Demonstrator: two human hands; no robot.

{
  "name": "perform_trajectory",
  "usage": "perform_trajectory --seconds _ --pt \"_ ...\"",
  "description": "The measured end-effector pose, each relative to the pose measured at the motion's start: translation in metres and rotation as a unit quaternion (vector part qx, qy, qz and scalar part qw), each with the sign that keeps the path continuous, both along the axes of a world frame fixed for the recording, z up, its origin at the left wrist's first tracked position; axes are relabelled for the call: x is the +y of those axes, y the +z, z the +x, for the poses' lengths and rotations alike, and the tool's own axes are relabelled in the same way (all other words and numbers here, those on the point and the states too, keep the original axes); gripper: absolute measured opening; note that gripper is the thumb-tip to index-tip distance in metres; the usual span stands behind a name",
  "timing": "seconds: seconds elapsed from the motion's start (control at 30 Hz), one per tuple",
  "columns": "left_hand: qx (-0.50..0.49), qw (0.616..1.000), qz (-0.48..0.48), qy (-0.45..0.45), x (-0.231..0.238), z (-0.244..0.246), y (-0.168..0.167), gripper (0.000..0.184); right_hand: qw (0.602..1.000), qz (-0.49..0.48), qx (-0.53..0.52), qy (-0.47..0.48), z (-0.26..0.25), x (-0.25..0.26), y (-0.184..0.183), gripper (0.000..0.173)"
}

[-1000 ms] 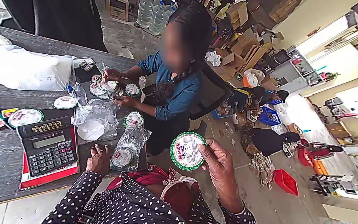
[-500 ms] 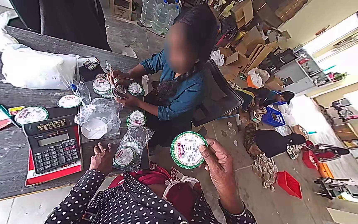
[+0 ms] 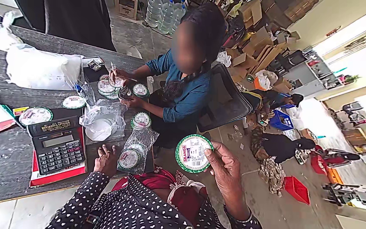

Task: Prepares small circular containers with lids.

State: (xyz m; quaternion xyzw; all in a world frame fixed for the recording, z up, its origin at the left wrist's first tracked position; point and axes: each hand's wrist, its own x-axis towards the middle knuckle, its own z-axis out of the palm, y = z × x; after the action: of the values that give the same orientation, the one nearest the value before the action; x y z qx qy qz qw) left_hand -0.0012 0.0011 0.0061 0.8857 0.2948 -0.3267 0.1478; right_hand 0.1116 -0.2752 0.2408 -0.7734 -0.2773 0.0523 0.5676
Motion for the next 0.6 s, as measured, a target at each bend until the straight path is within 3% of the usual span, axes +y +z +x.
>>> perform_trajectory --seconds 0.6 --pt "-0.007 1.0 0.002 -0.003 0.0016 -0.0008 -0.0048 0.107 1.0 0.004 -0.008 -0.008 -0.0076 0.0 0.0006 0.018"
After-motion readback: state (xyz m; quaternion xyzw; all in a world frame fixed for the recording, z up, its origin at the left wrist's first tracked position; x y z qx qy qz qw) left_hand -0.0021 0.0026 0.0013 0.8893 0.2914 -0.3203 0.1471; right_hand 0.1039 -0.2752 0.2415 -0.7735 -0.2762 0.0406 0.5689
